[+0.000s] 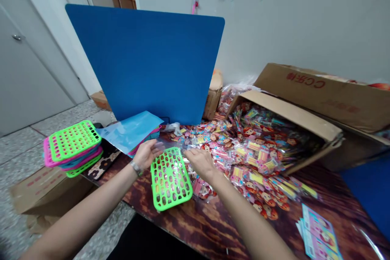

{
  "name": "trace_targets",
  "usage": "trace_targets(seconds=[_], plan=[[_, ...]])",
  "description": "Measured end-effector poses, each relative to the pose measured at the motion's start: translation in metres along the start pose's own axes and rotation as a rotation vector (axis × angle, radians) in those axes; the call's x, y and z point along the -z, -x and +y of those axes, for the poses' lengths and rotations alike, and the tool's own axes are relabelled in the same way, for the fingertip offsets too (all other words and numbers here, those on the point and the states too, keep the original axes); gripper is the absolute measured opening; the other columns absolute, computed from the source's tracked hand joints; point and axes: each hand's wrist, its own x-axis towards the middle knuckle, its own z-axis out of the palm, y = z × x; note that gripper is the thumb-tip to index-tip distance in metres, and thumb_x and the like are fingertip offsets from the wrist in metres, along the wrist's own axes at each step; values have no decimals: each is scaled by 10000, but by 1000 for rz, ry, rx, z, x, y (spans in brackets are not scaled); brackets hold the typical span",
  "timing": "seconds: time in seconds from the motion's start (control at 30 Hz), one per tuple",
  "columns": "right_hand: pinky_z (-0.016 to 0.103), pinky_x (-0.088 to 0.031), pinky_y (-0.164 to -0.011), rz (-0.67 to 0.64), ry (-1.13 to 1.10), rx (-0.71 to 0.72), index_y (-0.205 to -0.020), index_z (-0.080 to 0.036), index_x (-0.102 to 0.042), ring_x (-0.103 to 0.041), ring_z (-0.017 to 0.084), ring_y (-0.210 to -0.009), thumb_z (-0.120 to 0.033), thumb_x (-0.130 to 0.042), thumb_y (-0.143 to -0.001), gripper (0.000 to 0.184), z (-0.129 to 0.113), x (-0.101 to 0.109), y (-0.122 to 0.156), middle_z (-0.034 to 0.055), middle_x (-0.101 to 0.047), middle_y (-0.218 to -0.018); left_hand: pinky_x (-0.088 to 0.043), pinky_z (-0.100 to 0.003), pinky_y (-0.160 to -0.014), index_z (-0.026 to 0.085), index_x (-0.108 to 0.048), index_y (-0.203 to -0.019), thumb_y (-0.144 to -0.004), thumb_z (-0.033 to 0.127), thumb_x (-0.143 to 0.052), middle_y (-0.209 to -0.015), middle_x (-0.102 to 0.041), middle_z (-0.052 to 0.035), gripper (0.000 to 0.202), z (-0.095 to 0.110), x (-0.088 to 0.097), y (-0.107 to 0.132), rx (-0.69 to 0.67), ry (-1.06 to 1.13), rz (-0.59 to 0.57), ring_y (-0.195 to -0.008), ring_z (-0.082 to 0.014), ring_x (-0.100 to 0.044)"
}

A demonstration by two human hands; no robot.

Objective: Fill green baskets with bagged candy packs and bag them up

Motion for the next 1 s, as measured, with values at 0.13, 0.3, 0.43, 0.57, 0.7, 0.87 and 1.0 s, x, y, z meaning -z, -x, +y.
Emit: trace_targets(seconds=[0.13,0.3,0.43,0.57,0.7,0.87,1.0], plan=[[218,-316,-547,-120,-109,-73,-893,-230,-629,-577,126,-647,-215,-476,-885,153,1,-11,-10,9,-663,-758,-525,-301,-752,295,-366,-1318,-816,385,-614,-1418,-346,-109,567,-15,22,18,-178,-179,38,-1123,-261,-532],[214,-347,-574,-128,-233,-47,-776,-200,-589,-580,132,-647,-233,-548,-855,94,-7,-16,-20,8,-636,-714,-409,-400,-974,268,-416,-1329,-768,450,-632,-1496,-175,-83,628,-20,39,33,-637,-744,-120,-1332,-306,-273],[209,-359,-578,-76,-348,-8,-729,-192,-564,-559,127,-628,-248,-594,-830,119,-9,-15,-20,-2,-606,-676,-370,-370,-1011,262,-577,-1181,-706,379,-705,-1375,-423,-85,506,-20,42,28,-847,-969,-325,-1219,-279,-452],[208,-344,-566,-44,-363,17,-743,-202,-594,-555,121,-621,-270,-489,-897,199,-10,-13,-17,0,-609,-683,-463,-301,-836,249,-673,-924,-840,297,-541,-930,-673,-62,164,-24,40,16,-866,-1039,-348,-862,-205,-630],[220,-329,-565,-9,-262,-16,-754,-201,-590,-536,128,-631,-276,-472,-903,204,-12,-10,-15,11,-597,-694,-454,-284,-782,243,-658,-886,-863,295,-493,-853,-661,-50,175,-24,37,10,-843,-1072,-332,-781,-192,-618],[225,-354,-602,8,-416,0,-721,-192,-517,-506,129,-650,-253,-535,-867,159,-13,-5,-17,2,-548,-692,-436,-273,-837,264,-637,-981,-830,295,-539,-1018,-655,-44,183,-19,36,7,-817,-1082,-384,-894,-198,-610],[221,-354,-588,3,-538,15,-723,-193,-499,-485,126,-640,-161,-542,-826,116,-15,1,-19,-8,-520,-684,-441,-268,-792,244,-658,-794,-820,284,-538,-864,-669,-38,129,-14,37,5,-790,-1105,-413,-826,-192,-607]])
